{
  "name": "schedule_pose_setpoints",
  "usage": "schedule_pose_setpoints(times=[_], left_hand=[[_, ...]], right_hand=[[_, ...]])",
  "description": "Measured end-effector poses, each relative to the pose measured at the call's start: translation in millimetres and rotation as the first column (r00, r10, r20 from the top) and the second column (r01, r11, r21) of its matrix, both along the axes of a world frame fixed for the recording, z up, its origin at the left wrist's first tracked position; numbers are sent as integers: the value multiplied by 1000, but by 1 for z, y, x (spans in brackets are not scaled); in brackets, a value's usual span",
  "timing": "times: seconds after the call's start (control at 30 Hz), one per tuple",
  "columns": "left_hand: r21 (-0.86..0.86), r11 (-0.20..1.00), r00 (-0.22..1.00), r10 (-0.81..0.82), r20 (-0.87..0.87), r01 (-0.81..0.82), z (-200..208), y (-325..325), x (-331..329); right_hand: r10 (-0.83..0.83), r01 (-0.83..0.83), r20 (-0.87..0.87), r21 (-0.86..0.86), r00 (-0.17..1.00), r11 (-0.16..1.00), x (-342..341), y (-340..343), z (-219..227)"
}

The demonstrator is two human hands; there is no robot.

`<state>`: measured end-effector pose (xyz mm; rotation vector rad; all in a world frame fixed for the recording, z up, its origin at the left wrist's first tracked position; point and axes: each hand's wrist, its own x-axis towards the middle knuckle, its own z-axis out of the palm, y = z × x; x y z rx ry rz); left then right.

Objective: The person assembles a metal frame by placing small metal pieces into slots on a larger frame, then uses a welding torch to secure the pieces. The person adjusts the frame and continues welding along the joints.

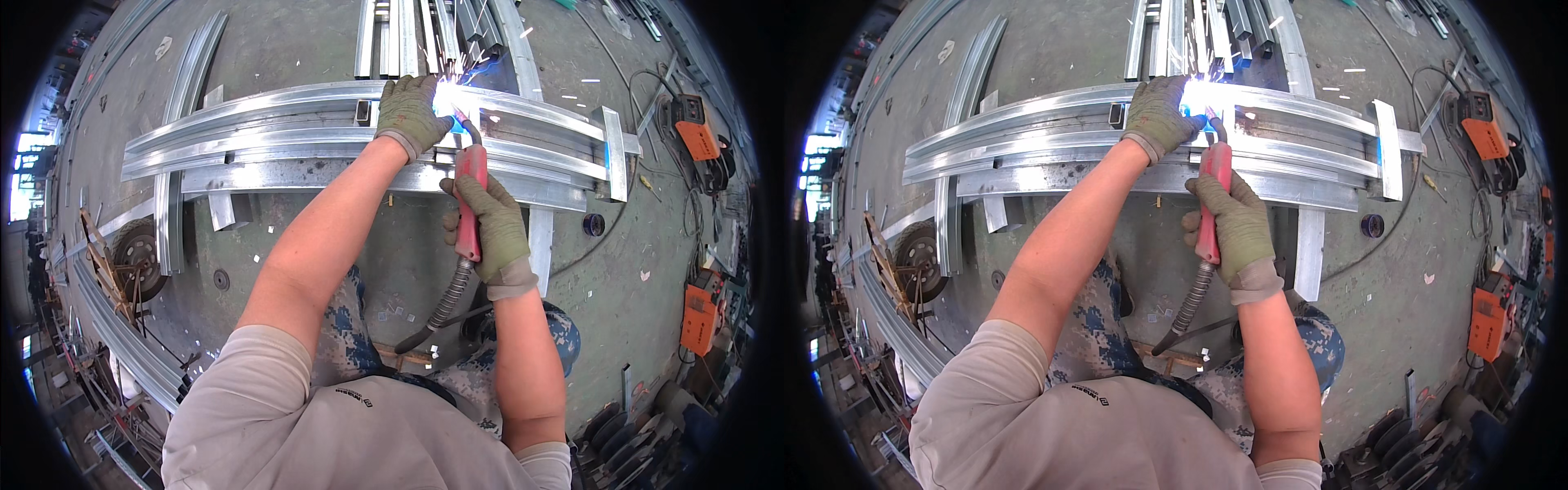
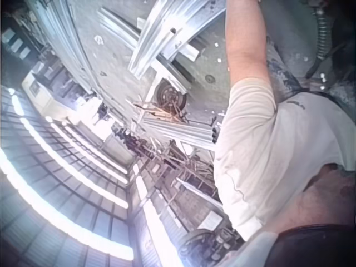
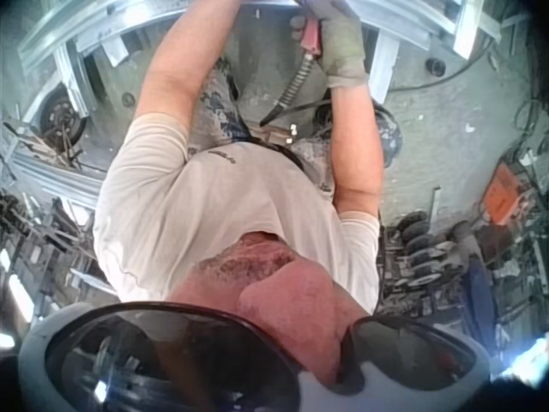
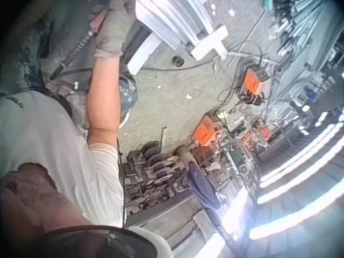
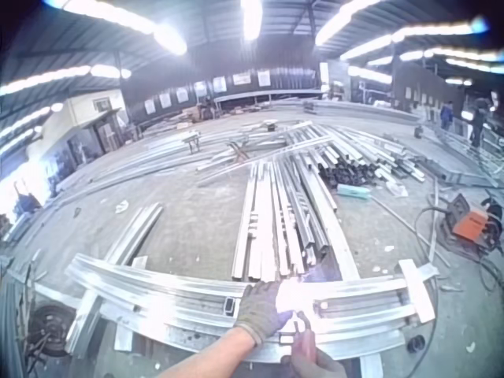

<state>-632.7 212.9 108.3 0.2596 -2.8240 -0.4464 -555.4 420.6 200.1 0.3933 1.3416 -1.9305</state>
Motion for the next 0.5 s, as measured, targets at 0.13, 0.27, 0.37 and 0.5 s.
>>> schedule_pose_setpoints(times=[0.13, 0.27, 0.37, 0.5], left_hand=[[-5, 1000, 1000, 0, -20, 0, 1, 1, 1], [86, 996, 1000, -8, 27, 6, 5, 1, 1], [105, 994, 1000, 5, 2, -5, 5, 2, 3], [78, 997, 999, 14, -33, -11, 3, 4, 1]], right_hand=[[-4, 4, -9, -16, 1000, 1000, 1, -1, -2], [-27, 27, -11, 13, 1000, 1000, 2, -2, 4], [-31, 31, -14, 23, 999, 999, 2, 0, 6], [1, -1, -7, 10, 1000, 1000, 1, 1, 3]])
